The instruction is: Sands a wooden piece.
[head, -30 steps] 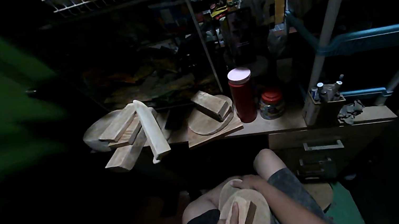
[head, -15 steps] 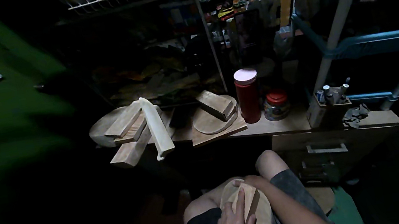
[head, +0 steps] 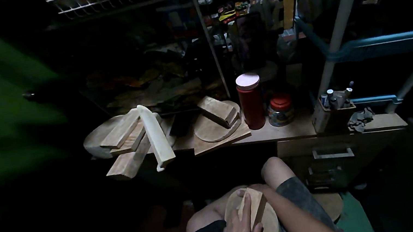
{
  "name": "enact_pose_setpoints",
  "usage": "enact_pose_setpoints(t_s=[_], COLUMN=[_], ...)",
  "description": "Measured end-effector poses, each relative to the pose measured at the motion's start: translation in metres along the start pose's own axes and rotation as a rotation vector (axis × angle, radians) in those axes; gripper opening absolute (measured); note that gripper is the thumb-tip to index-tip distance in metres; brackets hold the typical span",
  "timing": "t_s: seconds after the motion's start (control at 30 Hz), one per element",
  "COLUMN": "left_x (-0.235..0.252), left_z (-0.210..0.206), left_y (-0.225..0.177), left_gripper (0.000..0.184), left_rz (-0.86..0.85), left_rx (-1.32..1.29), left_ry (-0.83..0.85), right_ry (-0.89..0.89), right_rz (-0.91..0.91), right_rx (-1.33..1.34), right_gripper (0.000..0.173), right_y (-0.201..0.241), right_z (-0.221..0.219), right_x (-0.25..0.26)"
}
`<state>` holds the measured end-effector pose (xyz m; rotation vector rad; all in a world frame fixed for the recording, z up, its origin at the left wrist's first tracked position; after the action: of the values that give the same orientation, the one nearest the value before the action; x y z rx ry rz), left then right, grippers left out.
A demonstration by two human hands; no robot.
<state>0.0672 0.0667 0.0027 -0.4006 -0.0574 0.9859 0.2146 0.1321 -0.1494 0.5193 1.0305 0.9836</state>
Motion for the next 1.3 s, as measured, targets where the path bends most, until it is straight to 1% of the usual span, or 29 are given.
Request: enact_pose_setpoints(t_s=[0.07,0.13,0.17,0.3,0.43,0.53,0.57,0.6,0.63,0.67,0.73,0.77,0.83,0.87,0.93,1.0,1.03,1.07,1.13,1.17,1.23,1.3], left_x=[-0.009,-0.019,-0.023,-0.029,-0.023,-0.013,-0.01,-0.006,-0.002,0.004,0.015,0.021,0.027,0.028,0.026,0.021,0.017,0.012,0.001,-0.004,-0.015,-0.023], left_z=[0.001,0.003,0.002,0.0,0.002,0.004,0.004,0.004,0.003,0.003,0.002,0.001,0.001,0.001,0.002,0.003,0.003,0.004,0.006,0.006,0.005,0.004], left_y=[0.007,0.015,0.018,0.026,0.021,0.017,0.016,0.013,0.01,0.007,0.003,0.001,0.0,-0.001,0.0,0.001,0.002,0.003,0.008,0.011,0.021,0.029], left_gripper=[0.076,0.075,0.075,0.075,0.073,0.072,0.073,0.073,0.073,0.073,0.073,0.073,0.074,0.075,0.076,0.078,0.078,0.078,0.077,0.077,0.076,0.076], left_rz=[-0.005,-0.016,-0.023,-0.034,-0.021,0.009,0.017,0.027,0.032,0.039,0.033,0.033,0.039,0.041,0.044,0.04,0.044,0.043,0.024,0.019,0.019,0.014], left_rx=[-0.029,-0.037,-0.035,-0.039,-0.047,-0.041,-0.032,-0.022,-0.014,-0.011,0.003,0.014,0.035,0.036,0.037,0.031,0.021,0.007,-0.013,-0.021,-0.031,-0.021], left_ry=[-0.015,-0.036,-0.039,-0.064,-0.104,-0.073,-0.061,-0.047,-0.039,-0.032,-0.042,-0.036,-0.01,-0.004,0.01,0.019,0.028,0.03,0.007,-0.006,-0.024,-0.031], right_ry=[0.098,0.137,0.142,0.143,0.149,0.166,0.165,0.154,0.122,0.056,-0.136,-0.195,-0.184,-0.172,-0.149,-0.164,-0.157,-0.111,0.069,0.128,0.152,0.143], right_rz=[-0.064,-0.108,-0.121,-0.133,-0.142,-0.126,-0.113,-0.095,-0.08,-0.064,-0.048,-0.046,-0.066,-0.074,-0.071,-0.059,-0.061,-0.07,-0.067,-0.065,-0.093,-0.129], right_rx=[-0.158,-0.192,-0.196,-0.205,-0.195,-0.209,-0.211,-0.198,-0.142,-0.035,0.153,0.204,0.128,0.122,0.146,0.321,0.356,0.305,-0.035,-0.151,-0.212,-0.205], right_gripper=[0.068,0.082,0.085,0.087,0.087,0.083,0.079,0.07,0.058,0.05,0.041,0.04,0.04,0.041,0.042,0.041,0.041,0.042,0.049,0.056,0.076,0.084], right_y=[0.007,0.011,0.011,0.009,0.007,0.009,0.01,0.011,0.013,0.016,0.026,0.032,0.048,0.048,0.033,0.005,-0.002,-0.001,0.013,0.02,0.019,0.013], right_z=[0.001,0.003,0.004,0.003,0.003,0.002,0.002,0.003,0.005,0.01,0.023,0.028,0.036,0.036,0.028,0.014,0.01,0.008,0.008,0.009,0.007,0.005], right_x=[0.005,0.003,0.002,0.001,0.007,0.011,0.01,0.006,-0.003,-0.016,-0.046,-0.056,-0.076,-0.079,-0.064,-0.035,-0.027,-0.023,-0.016,-0.014,-0.005,-0.002])
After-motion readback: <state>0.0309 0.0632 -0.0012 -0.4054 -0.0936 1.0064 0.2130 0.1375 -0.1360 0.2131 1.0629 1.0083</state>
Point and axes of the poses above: each hand's wrist, its own x-axis towards the middle knuckle, its own z-axis out of the back of the hand, y = z × x, the point moved 6 cm from there along x, towards the middle knuckle, and after that the axes turned 5 degrees about -y, right-handed, at the moved point
